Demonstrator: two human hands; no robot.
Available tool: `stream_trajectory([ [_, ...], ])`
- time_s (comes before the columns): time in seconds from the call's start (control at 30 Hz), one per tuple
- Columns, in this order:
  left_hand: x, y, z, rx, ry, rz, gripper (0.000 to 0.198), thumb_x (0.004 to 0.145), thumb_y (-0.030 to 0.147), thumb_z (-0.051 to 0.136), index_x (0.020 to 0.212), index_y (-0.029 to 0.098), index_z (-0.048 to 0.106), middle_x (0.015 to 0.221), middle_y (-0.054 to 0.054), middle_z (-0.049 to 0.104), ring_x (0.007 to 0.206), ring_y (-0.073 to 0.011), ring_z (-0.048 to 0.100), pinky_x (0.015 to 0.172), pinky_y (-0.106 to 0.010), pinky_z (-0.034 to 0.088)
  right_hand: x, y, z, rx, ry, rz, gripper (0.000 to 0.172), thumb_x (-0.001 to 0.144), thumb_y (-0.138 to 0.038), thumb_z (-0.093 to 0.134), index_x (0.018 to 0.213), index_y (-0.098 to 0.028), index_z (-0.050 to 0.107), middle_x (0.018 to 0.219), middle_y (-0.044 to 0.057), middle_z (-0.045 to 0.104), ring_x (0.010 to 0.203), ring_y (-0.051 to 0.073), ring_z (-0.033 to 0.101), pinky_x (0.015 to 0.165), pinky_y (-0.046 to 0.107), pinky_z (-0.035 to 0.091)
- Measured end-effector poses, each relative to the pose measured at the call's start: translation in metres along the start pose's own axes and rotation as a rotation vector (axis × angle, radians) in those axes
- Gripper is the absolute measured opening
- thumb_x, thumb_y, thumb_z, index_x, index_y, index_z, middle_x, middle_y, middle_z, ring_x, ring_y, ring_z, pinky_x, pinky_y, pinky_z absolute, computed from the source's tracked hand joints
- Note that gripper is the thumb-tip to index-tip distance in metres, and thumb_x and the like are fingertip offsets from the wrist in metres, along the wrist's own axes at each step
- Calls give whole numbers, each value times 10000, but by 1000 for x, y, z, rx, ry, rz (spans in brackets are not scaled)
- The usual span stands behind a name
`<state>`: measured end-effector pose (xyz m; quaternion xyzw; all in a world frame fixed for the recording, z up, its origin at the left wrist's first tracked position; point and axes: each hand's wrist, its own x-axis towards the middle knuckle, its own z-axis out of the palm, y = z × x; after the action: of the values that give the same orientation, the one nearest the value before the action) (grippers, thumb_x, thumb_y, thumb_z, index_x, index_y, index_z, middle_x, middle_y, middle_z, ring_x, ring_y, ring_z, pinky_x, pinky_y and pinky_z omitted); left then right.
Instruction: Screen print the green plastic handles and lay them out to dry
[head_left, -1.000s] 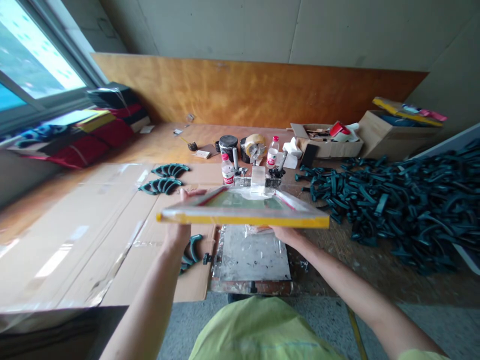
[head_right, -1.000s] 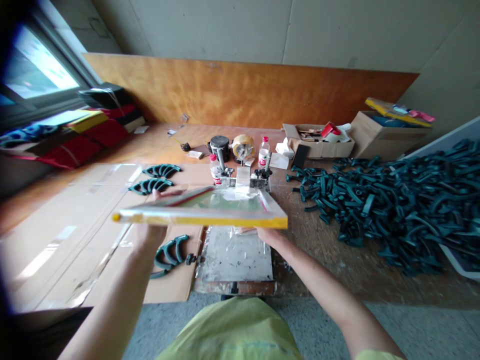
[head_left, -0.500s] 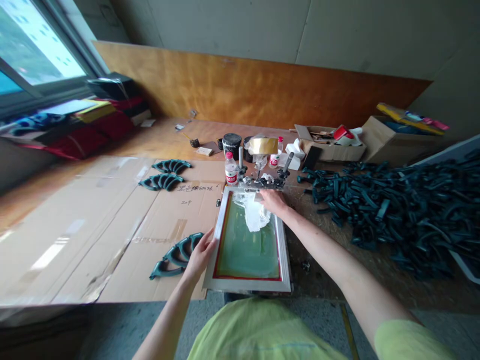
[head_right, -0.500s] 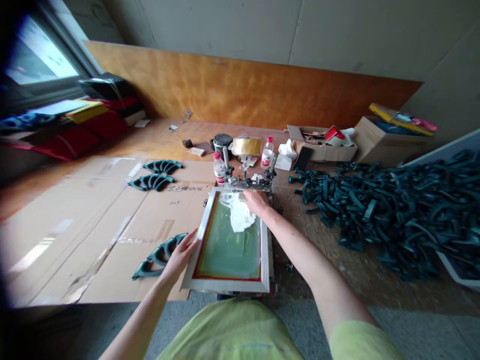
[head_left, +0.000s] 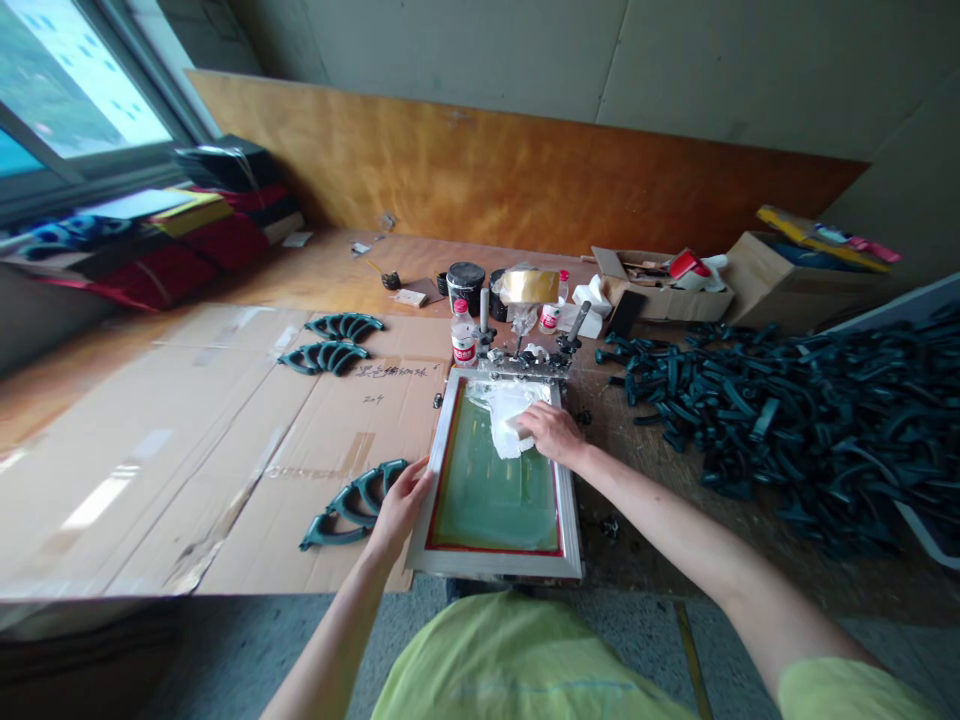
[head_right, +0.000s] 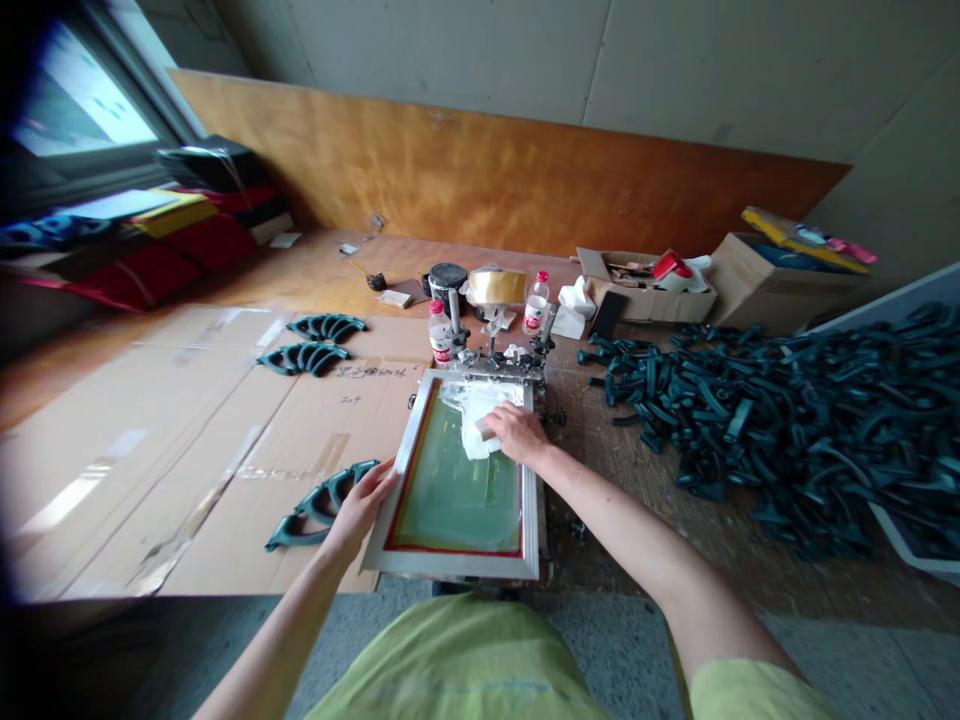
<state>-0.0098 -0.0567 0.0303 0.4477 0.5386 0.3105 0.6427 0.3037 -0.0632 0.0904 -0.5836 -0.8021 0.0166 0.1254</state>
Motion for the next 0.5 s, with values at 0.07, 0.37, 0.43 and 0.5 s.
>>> stream_trajectory([
  [0.07,1,-1,-1,14,13,2,710,741,591,680,1313,184,572,1020,-73,736,854,-204,686,724,-285,536,-14,-5,11,9,35,-44,258,837,-16,506,932,-170,689,945,78,689,940,205,580,788,288,453],
  [0.37,-13,33,-1,7,-22,-31,736,736,546,713,1364,211,529,952,-57,744,825,-212,694,694,-291,544,45,20,-26,223,59,255,614,773,-139,734,1335,-305,551,1130,21,644,958,183,619,865,291,483],
  [0.43,-19,53,-3,15,-50,-44,791,727,565,716,1408,236,482,924,-42,743,782,-206,691,645,-278,531,67,29,-39,181,37,347,721,742,-151,769,1394,-309,505,1130,41,619,972,201,618,875,301,483],
  [0.5,-22,75,-4,26,-65,-15,749,737,615,678,1361,227,533,914,-36,738,755,-200,681,609,-262,512,75,42,-51,125,87,394,728,737,-198,780,1401,-301,500,1155,62,593,999,227,611,880,324,484],
])
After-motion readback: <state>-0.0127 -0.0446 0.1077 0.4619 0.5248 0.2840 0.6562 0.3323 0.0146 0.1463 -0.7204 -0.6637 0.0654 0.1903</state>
